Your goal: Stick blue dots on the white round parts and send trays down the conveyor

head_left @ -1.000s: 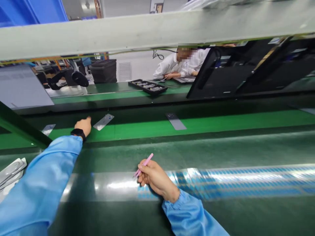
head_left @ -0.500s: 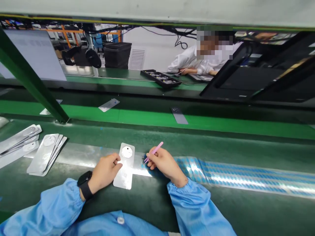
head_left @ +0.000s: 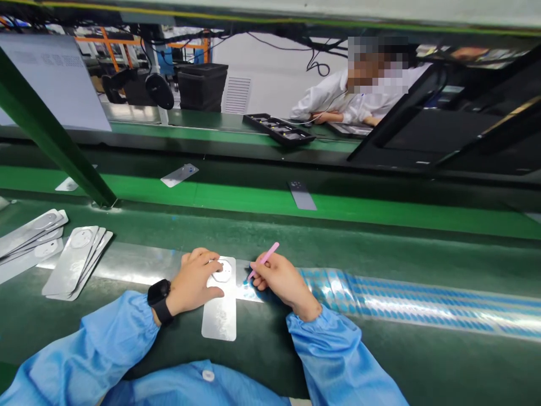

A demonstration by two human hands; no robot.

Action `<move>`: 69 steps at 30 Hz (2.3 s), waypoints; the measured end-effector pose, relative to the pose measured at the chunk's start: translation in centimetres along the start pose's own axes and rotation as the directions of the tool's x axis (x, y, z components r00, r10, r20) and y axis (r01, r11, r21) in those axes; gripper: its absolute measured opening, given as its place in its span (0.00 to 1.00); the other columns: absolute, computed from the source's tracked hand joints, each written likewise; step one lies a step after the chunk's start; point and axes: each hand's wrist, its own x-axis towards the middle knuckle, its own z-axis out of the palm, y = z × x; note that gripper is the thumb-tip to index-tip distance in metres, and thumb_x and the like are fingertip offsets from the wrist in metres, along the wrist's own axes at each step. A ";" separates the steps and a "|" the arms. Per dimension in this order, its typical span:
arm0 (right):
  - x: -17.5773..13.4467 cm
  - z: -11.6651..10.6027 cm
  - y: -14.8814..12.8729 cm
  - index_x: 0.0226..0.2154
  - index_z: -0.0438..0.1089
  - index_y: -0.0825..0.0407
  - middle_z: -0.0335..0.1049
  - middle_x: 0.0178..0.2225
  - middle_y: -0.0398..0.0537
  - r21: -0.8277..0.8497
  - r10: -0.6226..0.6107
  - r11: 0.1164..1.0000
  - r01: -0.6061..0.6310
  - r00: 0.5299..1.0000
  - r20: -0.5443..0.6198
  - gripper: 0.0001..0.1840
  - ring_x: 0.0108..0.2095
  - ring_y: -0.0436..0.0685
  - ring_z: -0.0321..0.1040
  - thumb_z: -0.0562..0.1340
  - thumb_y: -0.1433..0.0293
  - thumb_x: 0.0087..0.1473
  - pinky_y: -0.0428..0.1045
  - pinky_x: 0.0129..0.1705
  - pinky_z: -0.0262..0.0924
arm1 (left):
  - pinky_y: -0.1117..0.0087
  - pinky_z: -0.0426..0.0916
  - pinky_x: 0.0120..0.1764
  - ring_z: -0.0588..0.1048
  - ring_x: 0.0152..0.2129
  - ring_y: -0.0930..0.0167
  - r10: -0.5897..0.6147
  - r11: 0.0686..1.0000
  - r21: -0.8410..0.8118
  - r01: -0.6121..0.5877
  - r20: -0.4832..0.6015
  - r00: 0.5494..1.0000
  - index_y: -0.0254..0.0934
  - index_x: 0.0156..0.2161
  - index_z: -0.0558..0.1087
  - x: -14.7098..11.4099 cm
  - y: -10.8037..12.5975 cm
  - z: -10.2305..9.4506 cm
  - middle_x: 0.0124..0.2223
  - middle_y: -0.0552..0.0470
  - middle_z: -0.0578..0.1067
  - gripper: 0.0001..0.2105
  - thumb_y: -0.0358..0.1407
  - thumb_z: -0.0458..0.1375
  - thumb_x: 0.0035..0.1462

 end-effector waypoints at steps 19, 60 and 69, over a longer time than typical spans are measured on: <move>0.8 2.4 -1.5 0.22 0.63 0.52 0.68 0.15 0.43 -0.024 -0.017 1.000 0.019 0.998 0.064 0.13 0.16 0.50 0.67 0.60 0.62 0.52 0.43 0.18 0.61 | 0.49 0.55 0.53 0.60 0.56 0.53 0.103 0.994 -0.027 -0.103 0.003 0.995 0.41 0.44 0.72 -0.5 -0.2 0.9 0.55 0.47 0.71 0.25 0.40 0.72 0.39; 0.6 2.5 -2.5 0.22 0.63 0.53 0.68 0.15 0.41 -0.029 0.043 0.999 -0.043 0.999 0.031 0.10 0.15 0.49 0.66 0.59 0.70 0.54 0.42 0.18 0.60 | 0.49 0.56 0.52 0.60 0.56 0.53 0.122 0.992 0.010 -0.123 0.015 0.992 0.41 0.40 0.72 -0.7 -0.2 0.7 0.55 0.47 0.70 0.18 0.40 0.70 0.42; 0.4 2.4 -2.6 0.23 0.63 0.51 0.69 0.16 0.41 -0.056 0.003 0.998 -0.001 1.000 0.030 0.10 0.16 0.50 0.67 0.59 0.69 0.54 0.43 0.18 0.61 | 0.48 0.55 0.53 0.58 0.57 0.52 0.116 0.993 0.012 -0.117 0.057 0.992 0.44 0.43 0.75 -0.8 -0.1 0.4 0.56 0.47 0.69 0.18 0.40 0.69 0.44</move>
